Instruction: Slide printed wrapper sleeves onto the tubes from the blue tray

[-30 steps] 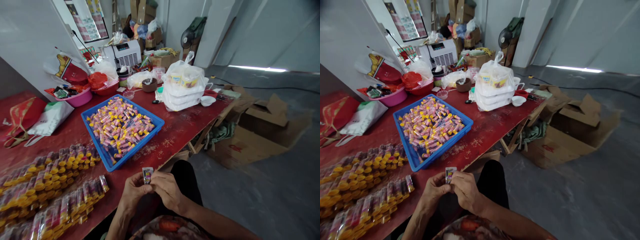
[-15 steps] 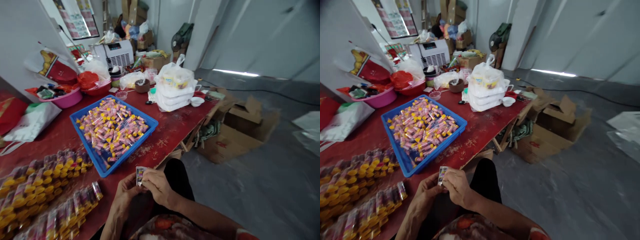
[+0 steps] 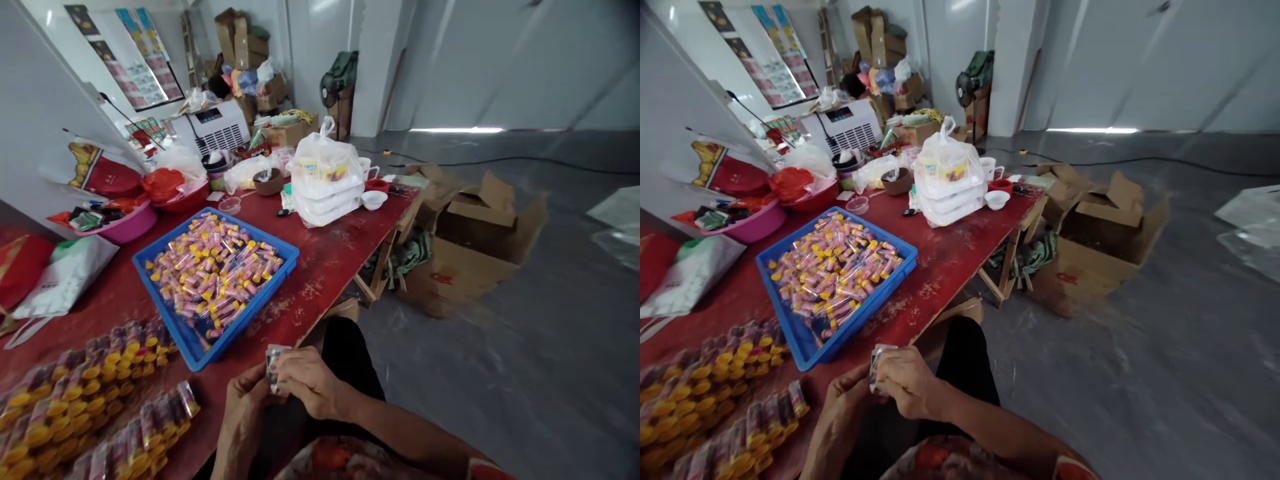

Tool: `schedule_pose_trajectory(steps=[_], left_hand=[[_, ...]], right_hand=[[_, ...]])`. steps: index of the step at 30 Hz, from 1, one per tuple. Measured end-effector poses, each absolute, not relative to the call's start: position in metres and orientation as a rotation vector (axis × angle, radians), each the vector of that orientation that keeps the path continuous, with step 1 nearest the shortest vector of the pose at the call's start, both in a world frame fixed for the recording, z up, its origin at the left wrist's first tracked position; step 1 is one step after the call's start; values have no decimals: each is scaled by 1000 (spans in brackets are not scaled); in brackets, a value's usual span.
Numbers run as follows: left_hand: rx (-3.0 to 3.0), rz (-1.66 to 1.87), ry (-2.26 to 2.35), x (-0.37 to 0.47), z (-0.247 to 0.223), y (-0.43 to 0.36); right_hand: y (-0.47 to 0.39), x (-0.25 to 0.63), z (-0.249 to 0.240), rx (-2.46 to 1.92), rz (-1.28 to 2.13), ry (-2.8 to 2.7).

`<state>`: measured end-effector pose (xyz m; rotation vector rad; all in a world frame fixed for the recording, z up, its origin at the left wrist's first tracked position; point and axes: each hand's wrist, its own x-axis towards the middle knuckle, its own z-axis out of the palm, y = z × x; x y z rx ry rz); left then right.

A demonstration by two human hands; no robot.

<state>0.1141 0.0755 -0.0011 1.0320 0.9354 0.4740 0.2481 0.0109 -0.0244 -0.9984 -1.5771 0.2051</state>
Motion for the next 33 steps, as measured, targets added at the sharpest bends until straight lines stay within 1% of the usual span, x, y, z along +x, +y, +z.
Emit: schedule_pose_trajectory(steps=[6,13,15,18,20,22,24,26,29,33], left_hand=[[1003,457,891,119,3,66],[1128,440,909,127,5,65],[1179,453,903,131,6,65],[1209,480,922,138,6,66],[1207,482,927,141,4,68],[1258,510,940,142,0,70],[1379,601,991,141,-7,73],[1476,698,1033,141,-14,76],[1486,695,1002,151,-25,85],[1592,509,980,188,-31,108]], right_hand=[[-5,252,-14,-948,325,-1608],[-12,267,-9,-846,712,-1310],[-15,267,-5,-899,688,-1336],[-21,261,1,-1029,456,-1477],[-23,261,2,-1050,411,-1488],[-21,268,-2,-1033,607,-1303],[-19,281,-9,-997,874,-929],[-19,295,-16,-965,1016,-579],[-24,306,-20,-1014,998,-385],[-37,310,-16,-1153,953,-336]])
